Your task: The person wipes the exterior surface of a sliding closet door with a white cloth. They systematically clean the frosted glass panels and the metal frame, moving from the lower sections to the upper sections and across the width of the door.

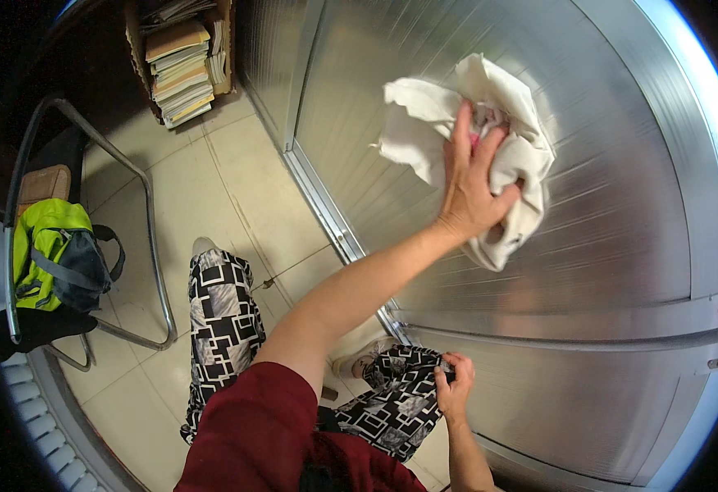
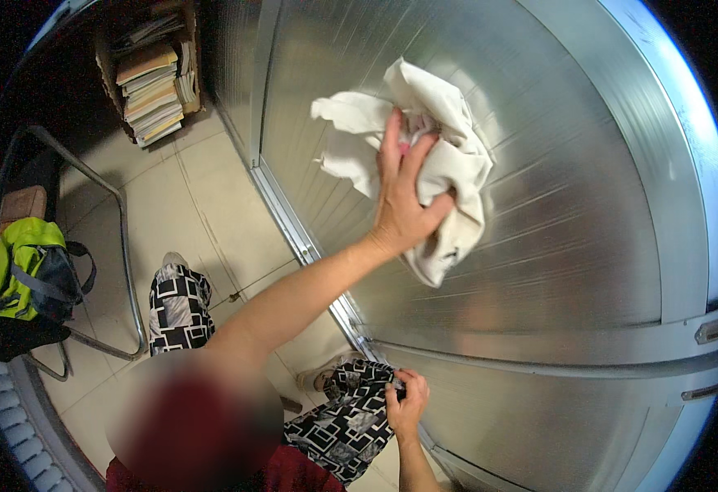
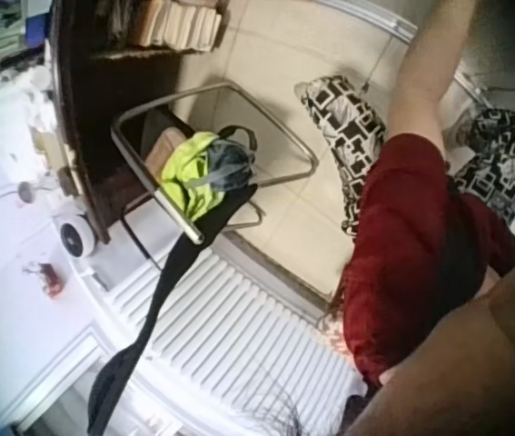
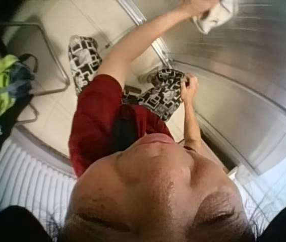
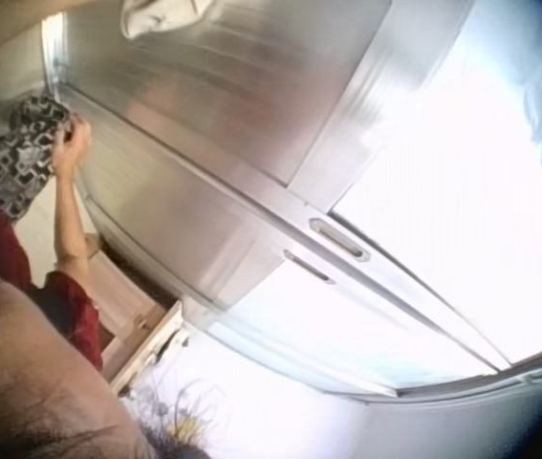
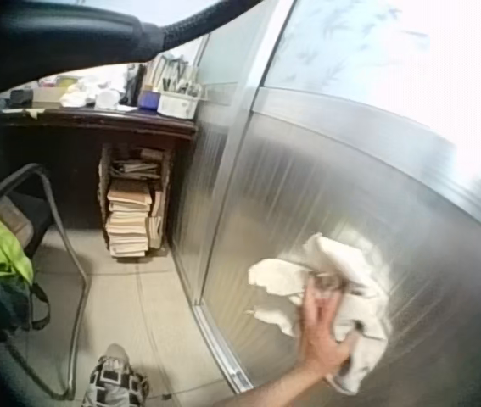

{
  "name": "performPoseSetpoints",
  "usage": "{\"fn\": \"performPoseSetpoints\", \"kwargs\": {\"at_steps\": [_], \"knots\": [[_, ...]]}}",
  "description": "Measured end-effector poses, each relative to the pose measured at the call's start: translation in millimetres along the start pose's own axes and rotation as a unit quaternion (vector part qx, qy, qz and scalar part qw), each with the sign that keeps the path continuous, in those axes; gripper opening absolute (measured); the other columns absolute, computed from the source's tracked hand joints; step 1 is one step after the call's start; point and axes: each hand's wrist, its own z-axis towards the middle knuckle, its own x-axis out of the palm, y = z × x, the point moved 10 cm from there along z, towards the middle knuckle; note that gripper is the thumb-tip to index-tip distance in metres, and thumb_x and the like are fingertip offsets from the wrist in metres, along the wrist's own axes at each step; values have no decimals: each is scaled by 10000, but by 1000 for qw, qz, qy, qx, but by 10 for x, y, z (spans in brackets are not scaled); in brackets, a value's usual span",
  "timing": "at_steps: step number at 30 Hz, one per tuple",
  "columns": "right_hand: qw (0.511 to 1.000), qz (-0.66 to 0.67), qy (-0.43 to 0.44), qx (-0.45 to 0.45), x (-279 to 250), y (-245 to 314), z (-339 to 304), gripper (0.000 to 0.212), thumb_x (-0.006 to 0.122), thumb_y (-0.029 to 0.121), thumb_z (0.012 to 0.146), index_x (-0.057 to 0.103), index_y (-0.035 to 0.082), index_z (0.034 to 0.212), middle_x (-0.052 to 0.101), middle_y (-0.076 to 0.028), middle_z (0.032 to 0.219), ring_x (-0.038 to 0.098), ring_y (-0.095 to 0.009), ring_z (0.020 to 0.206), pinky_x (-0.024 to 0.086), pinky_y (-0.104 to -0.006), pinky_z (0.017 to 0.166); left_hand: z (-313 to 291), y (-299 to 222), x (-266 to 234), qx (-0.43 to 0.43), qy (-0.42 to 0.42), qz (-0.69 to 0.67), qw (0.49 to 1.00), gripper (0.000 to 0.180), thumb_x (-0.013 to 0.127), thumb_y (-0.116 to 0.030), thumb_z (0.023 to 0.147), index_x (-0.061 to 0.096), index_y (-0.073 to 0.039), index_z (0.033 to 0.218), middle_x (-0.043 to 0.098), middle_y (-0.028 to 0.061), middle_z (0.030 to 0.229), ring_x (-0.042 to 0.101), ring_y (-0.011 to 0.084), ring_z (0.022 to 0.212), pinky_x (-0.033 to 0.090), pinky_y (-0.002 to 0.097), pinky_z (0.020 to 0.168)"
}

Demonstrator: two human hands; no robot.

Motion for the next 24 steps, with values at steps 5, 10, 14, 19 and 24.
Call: {"fn": "performPoseSetpoints", "kwargs": {"at_steps": [5, 10, 14, 19, 24], "knots": [[1000, 20, 4, -2, 34, -2, 69, 261, 620, 101, 682, 597, 32, 932, 576, -135, 1003, 516, -302, 975, 386, -380, 879, -690, 1730, -508, -234, -151, -48, 959, 763, 653, -240, 712, 302, 16, 1339, 344, 161, 1350, 348, 297, 1239, 275, 354, 1044], [999, 21, 10, -26, 62, 11, 152, 269, 643, 131, 670, 602, 46, 922, 594, -135, 984, 528, -311, 942, 388, -389, 842, -1708, 2722, -433, -481, -99, -164, 856, 624, 600, -270, 772, 386, -11, 1298, 423, 194, 1263, 409, 331, 1177, 325, 380, 990], [999, 36, 10, -34, 69, 11, 175, 266, 641, 124, 663, 607, 45, 915, 595, -132, 990, 529, -307, 941, 390, -387, 839, -545, 1676, -310, -287, -79, -97, 950, 596, 580, -245, 768, 394, -42, 1298, 361, 200, 1337, 350, 358, 1223, 292, 418, 1006], [999, 33, 6, -24, 41, -54, 162, 261, 644, 122, 663, 608, 46, 910, 595, -134, 991, 529, -304, 946, 385, -384, 843, 673, 517, -314, -22, -49, 48, 997, 623, 595, -236, 720, 406, -46, 1282, 314, 222, 1368, 294, 393, 1256, 250, 439, 1036], [999, 31, 2, -26, 2, 30, 174, 259, 649, 117, 661, 606, 48, 906, 594, -136, 987, 527, -304, 945, 379, -381, 845, -141, 1903, -647, -217, -129, 1, 967, 678, 610, -272, 720, 390, 0, 1301, 412, 221, 1303, 378, 361, 1212, 294, 396, 1022]]}}
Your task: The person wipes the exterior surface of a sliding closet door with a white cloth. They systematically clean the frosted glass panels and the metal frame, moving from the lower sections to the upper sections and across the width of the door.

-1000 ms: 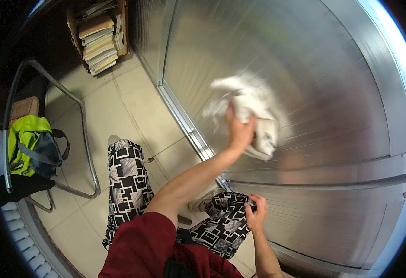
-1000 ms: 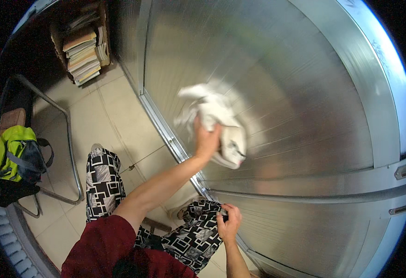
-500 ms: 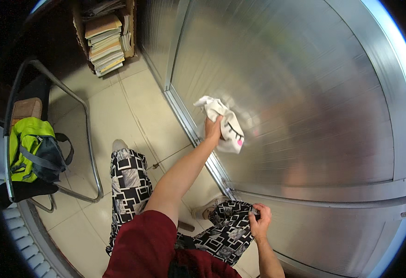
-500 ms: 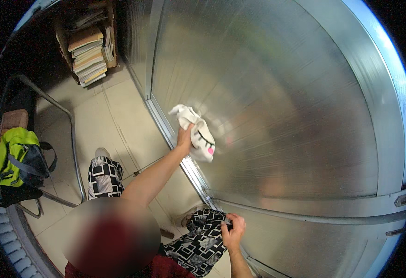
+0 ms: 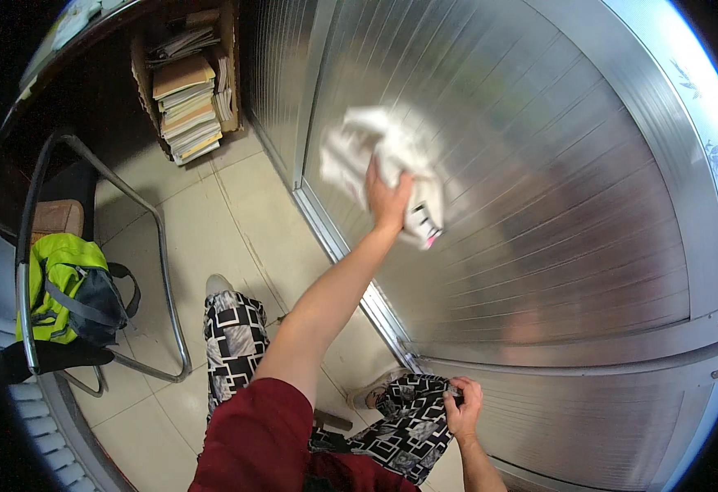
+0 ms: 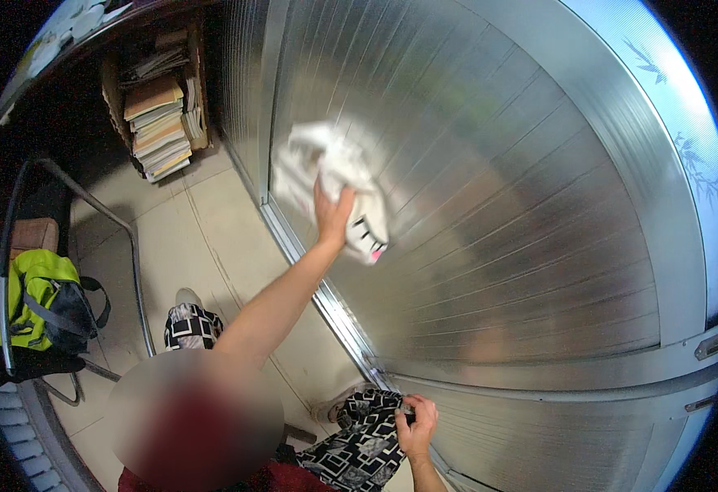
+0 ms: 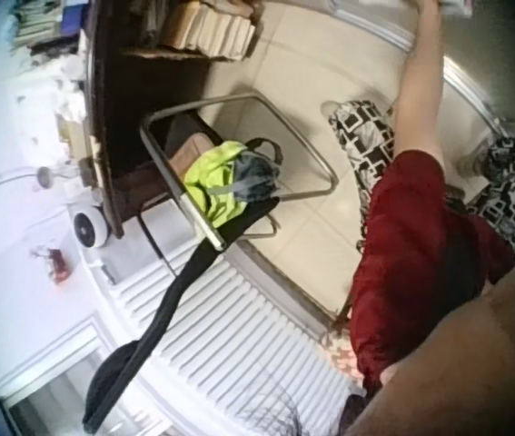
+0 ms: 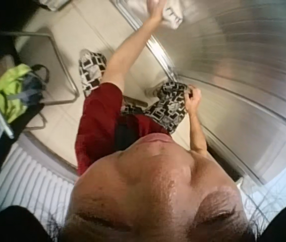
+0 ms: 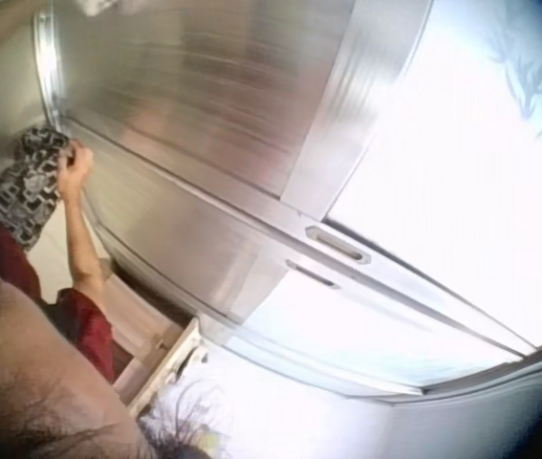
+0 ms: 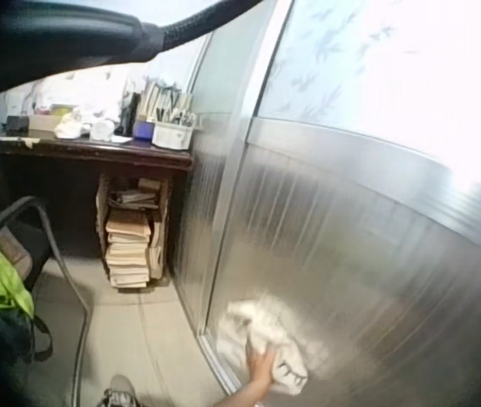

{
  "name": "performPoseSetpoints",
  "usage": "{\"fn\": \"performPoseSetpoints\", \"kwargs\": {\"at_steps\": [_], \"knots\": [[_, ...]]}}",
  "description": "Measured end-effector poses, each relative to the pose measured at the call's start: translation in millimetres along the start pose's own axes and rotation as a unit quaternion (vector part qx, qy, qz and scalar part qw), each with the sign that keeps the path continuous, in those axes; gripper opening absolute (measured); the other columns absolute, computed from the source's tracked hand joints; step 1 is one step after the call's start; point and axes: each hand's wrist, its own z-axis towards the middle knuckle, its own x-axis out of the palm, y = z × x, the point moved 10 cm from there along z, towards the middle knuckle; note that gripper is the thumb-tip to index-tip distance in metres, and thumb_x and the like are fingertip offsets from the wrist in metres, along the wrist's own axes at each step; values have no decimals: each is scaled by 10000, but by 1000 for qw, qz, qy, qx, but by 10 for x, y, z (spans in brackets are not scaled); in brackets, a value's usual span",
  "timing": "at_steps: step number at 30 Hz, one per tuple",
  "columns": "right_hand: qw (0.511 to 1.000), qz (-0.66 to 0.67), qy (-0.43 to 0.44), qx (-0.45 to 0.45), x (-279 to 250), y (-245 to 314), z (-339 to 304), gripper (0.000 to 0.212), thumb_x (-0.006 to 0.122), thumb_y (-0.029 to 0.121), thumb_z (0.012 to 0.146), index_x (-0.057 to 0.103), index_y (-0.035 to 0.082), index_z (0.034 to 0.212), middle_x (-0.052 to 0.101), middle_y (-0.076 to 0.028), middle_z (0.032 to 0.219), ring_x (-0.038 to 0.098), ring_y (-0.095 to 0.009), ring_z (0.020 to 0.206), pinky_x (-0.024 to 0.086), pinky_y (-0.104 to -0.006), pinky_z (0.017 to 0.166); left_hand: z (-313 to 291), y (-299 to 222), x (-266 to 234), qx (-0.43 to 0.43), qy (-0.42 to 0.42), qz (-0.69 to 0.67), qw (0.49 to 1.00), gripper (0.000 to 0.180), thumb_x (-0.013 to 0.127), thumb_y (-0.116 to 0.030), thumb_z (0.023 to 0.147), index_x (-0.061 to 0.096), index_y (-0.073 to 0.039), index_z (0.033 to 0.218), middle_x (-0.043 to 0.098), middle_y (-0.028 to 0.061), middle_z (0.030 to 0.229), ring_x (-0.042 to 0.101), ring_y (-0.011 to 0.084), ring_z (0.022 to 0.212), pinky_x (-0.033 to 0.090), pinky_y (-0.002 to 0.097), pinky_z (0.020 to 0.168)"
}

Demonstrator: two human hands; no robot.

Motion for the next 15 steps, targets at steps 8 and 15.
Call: {"fn": "performPoseSetpoints", "kwargs": {"at_steps": [8, 15], "knots": [[999, 40, 14, -9, 75, -36, 64, 245, 639, 124, 675, 607, 44, 905, 596, -133, 973, 530, -308, 923, 385, -390, 845, -214, 342, -6, -118, 58, -64, 989, 499, 580, -229, 796, 467, -13, 1231, 472, 171, 1263, 453, 306, 1160, 358, 372, 961], [999, 27, 23, -6, 40, -100, 71, 248, 634, 139, 675, 607, 45, 903, 592, -142, 965, 524, -319, 921, 382, -399, 841, 621, -1244, 329, 206, 18, 38, 978, 599, 599, -275, 742, 439, -39, 1269, 403, 213, 1316, 386, 381, 1186, 304, 419, 998]]}}
